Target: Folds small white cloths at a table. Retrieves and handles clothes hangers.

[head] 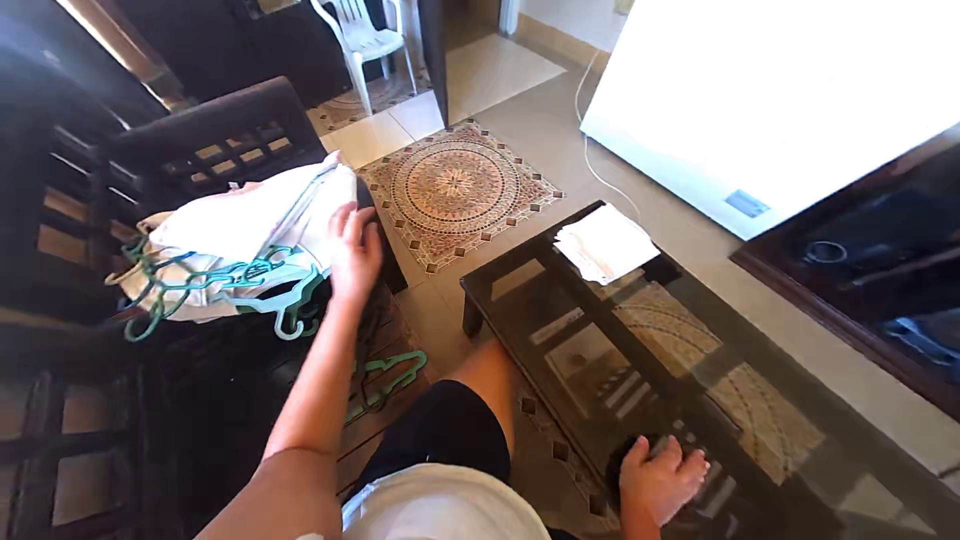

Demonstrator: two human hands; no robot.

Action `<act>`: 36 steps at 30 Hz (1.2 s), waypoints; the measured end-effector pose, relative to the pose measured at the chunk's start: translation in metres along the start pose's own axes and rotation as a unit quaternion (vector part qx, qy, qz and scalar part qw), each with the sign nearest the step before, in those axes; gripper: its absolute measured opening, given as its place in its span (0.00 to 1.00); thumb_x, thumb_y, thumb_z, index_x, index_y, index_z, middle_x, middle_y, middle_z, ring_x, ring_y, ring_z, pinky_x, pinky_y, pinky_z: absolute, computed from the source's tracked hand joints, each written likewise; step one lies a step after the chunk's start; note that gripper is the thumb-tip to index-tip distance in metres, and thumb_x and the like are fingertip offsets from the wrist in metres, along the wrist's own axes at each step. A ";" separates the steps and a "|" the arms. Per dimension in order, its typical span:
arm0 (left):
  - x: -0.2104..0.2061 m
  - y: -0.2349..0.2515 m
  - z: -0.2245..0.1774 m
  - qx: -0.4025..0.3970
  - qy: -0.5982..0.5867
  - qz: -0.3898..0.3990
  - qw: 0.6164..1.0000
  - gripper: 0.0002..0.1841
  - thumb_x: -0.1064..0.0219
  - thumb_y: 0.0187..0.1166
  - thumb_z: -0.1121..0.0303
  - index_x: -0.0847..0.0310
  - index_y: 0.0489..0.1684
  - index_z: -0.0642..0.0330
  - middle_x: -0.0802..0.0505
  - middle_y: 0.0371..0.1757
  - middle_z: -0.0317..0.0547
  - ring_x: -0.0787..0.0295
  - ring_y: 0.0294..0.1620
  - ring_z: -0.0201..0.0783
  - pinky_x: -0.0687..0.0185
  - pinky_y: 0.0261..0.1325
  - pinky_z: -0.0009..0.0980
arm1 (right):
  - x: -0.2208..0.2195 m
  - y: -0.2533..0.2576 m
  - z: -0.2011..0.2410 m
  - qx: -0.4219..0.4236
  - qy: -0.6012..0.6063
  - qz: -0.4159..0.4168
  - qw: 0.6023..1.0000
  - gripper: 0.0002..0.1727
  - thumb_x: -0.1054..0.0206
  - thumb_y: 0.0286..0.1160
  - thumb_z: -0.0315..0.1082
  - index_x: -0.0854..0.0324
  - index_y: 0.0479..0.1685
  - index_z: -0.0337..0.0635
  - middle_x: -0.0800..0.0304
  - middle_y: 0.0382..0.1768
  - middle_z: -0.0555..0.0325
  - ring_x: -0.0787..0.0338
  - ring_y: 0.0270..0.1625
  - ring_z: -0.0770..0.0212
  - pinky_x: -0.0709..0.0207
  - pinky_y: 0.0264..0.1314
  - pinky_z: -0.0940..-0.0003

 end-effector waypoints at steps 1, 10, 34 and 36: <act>0.024 0.002 0.020 0.022 0.044 0.006 0.999 0.18 0.41 0.86 0.70 0.17 0.67 0.71 0.21 0.77 0.73 0.34 0.85 0.70 0.44 0.87 0.62 | 0.000 -0.001 0.000 0.002 0.001 -0.001 1.000 0.29 0.40 0.86 0.37 0.29 0.78 0.23 0.44 0.84 0.15 0.44 0.88 0.18 0.53 0.91 0.33; 0.129 -0.020 0.151 0.365 0.150 0.019 0.919 0.27 0.36 0.87 0.58 0.22 0.68 0.80 0.23 0.72 0.86 0.32 0.80 0.79 0.41 0.79 0.71 | 0.005 -0.002 0.004 0.009 0.004 0.016 1.000 0.27 0.41 0.86 0.36 0.27 0.76 0.22 0.45 0.85 0.15 0.45 0.89 0.19 0.53 0.91 0.34; 0.127 -0.089 0.195 0.405 -0.193 -0.499 0.742 0.43 0.38 0.71 0.84 0.60 0.89 0.73 0.27 0.73 0.66 0.17 0.61 0.43 0.15 0.56 0.31 | -0.001 -0.001 -0.002 0.013 0.001 0.017 1.000 0.24 0.41 0.86 0.35 0.21 0.71 0.25 0.33 0.81 0.20 0.35 0.86 0.24 0.49 0.89 0.35; 0.123 -0.088 0.200 0.405 -0.238 -0.514 0.718 0.37 0.42 0.79 0.80 0.59 0.89 0.69 0.26 0.66 0.61 0.16 0.49 0.39 0.14 0.46 0.31 | -0.001 -0.001 -0.003 0.011 0.002 0.019 1.000 0.24 0.42 0.86 0.35 0.22 0.71 0.25 0.33 0.81 0.21 0.35 0.86 0.24 0.50 0.89 0.35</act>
Point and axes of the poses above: each hand's wrist, its own y-axis towards the middle knuckle, its own x-axis out of the back of the hand, z = x × y, the point moved 5 cm from there along y, towards the middle knuckle
